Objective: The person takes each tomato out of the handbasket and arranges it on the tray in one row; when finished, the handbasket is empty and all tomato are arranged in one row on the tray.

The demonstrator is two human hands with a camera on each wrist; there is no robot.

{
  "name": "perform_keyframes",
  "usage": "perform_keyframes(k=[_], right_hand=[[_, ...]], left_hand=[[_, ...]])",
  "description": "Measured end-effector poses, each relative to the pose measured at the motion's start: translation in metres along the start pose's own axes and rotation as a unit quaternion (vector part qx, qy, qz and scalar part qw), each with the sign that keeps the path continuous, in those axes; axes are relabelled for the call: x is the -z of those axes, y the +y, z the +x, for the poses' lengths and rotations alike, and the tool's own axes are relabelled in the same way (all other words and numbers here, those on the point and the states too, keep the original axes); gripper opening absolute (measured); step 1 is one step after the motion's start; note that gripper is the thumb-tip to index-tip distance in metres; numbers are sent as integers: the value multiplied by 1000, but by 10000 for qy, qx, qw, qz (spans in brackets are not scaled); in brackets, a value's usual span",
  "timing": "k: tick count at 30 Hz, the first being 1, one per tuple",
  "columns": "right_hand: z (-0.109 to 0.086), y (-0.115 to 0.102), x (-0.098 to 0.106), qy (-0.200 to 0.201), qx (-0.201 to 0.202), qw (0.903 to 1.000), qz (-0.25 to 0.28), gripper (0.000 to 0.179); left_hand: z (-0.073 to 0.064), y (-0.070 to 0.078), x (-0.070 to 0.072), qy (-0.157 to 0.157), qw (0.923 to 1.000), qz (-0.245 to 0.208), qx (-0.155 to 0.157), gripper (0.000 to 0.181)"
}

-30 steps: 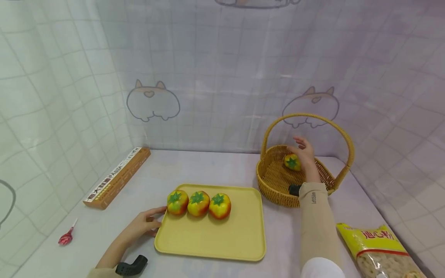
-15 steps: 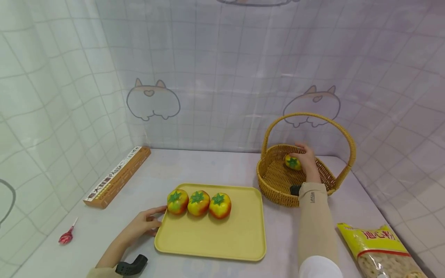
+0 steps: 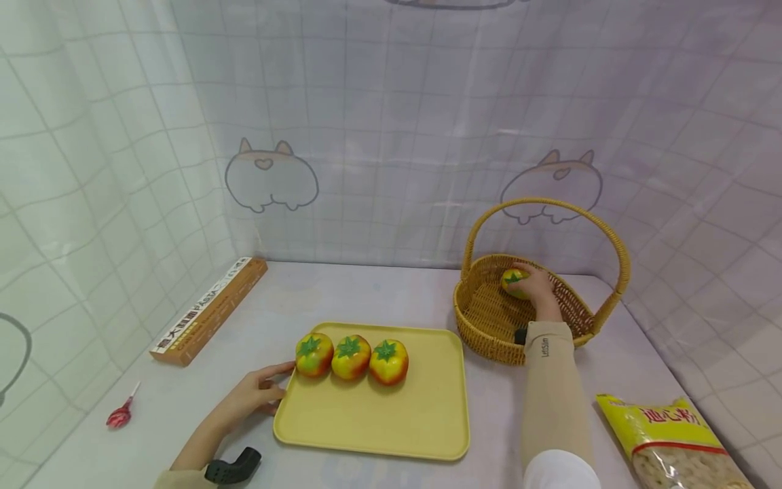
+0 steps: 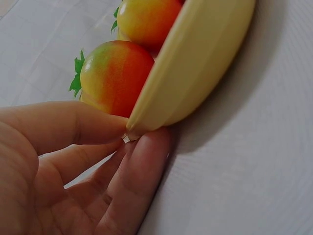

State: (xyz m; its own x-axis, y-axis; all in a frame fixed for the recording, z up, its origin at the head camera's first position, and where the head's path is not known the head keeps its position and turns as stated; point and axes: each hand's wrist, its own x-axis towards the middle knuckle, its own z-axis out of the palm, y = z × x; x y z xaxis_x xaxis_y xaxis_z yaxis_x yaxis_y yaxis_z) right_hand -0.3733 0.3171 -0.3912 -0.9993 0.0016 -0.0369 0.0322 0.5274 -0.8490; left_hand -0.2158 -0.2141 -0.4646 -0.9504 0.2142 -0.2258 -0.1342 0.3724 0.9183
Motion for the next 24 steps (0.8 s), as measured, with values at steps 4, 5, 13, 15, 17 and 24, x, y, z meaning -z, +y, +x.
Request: perform_keyframes(k=[4, 5, 13, 15, 17, 24], right_hand=[[1, 1, 0, -137, -204, 9994, -241, 73], [1, 2, 0, -159, -236, 9991, -307, 75], [-2, 5, 1, -547, -441, 9975, -97, 82], [-4, 3, 1, -586, -458, 9972, -2, 82], [-5, 1, 1, -571, -442, 9974, 9, 83], [-4, -8, 0, -497, -347, 9979, 246, 85]], left_hand=[[1, -1, 1, -45, 10000, -5, -52, 60], [1, -1, 1, -45, 10000, 0, -59, 60], [-2, 0, -1, 52, 10000, 29, 25, 60], [-1, 0, -1, 74, 9999, 50, 44, 60], [-1, -1, -1, 67, 10000, 37, 58, 60], [0, -2, 1, -31, 10000, -33, -72, 61]])
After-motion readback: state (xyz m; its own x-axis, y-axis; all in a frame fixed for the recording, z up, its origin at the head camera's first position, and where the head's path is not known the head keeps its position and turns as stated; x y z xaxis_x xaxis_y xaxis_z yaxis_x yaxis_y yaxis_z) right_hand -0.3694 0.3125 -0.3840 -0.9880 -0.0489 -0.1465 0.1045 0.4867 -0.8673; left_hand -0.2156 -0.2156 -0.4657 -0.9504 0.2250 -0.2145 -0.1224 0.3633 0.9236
